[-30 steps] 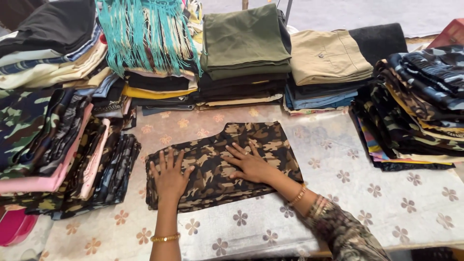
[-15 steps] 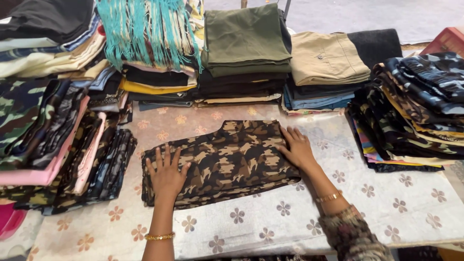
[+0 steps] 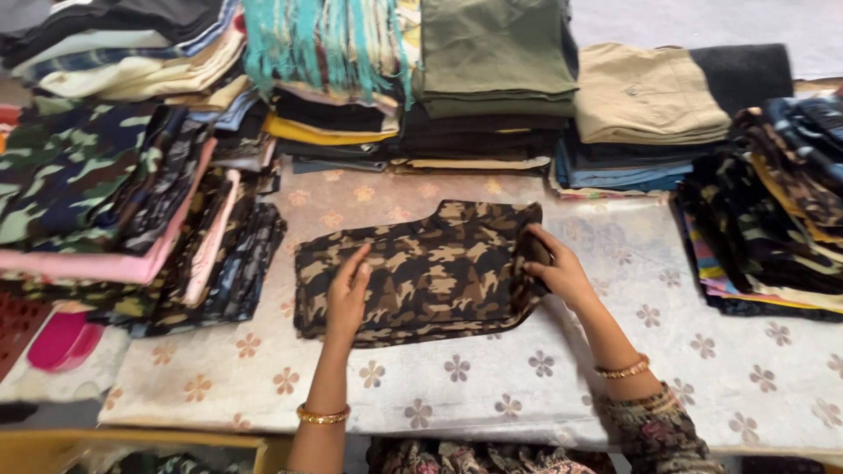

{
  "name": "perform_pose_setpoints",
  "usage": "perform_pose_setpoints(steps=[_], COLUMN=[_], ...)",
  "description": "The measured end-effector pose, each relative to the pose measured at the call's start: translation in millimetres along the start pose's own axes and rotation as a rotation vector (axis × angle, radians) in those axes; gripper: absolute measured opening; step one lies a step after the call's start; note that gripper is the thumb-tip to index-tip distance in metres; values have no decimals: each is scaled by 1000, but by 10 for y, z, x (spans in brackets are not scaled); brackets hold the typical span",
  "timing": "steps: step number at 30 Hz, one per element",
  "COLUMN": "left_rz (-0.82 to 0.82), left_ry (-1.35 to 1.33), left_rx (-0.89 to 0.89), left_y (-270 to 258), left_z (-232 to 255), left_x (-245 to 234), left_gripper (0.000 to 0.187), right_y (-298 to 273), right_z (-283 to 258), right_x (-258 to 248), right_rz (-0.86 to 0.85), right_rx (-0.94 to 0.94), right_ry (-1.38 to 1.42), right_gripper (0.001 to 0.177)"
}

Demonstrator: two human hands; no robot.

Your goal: The person is folding camo-patterned trousers on a table in a clothing warehouse environment.

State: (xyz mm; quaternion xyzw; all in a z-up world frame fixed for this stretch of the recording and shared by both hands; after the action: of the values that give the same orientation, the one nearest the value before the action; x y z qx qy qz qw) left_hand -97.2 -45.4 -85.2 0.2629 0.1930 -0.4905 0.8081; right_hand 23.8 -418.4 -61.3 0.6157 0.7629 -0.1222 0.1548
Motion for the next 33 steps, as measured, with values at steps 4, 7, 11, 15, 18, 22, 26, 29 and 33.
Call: perform_pose_setpoints(steps=[4,7,11,15,18,22,26,29,33], left_rz=[-131,-135,-93,-87,-93,-4,51,42,-15], left_ry=[-793,-1116,-1250,-907,-645,-576,-356,-299,-73], left_rx=[-293,-387,-452,-482,-565,-438,-261,-389,-475], left_y=[-140,-171,-110,-74,-44,6,27,-5,26], left_z=[-18,-127,-493,86,417,-503,-702,-456,-712], left_x=[-57,-136,-161,-544,-918,-897,-922,-1036,-1037], left_gripper=[68,71,65,66,70,73,68,68,70], right_y=[68,-144,-590,-742,-703,-548,-460,-449,-433], right_z=[-723,-1213,-1592,-1624,-1514,-1084,-736,-593,-481], right_x=[742,1513,2108,2032,1749,1320,1013,826,646], right_rz=[-85,-219,-487,-525,-616,-400,-304,-289,-235], right_rx=[-178,-392,-571,-688,-384,-341,-271,-253,-205], right_ry=[-273,-328,-184,-259,-215,-172,-207,-251,-272], right_gripper=[75,74,82,84,85,81,76,74,70])
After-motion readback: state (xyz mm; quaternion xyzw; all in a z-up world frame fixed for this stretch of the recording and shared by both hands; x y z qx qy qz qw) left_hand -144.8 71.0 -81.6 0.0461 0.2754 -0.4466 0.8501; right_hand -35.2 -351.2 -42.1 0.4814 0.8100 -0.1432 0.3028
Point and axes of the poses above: each hand's wrist, its own y-axis towards the middle knuckle, its own x-axis out of the palm, z = x × y, the point moved 2 cm from there along y, towards the middle knuckle, and after that the axes turned 3 degrees about z, right-handed, at the moved point
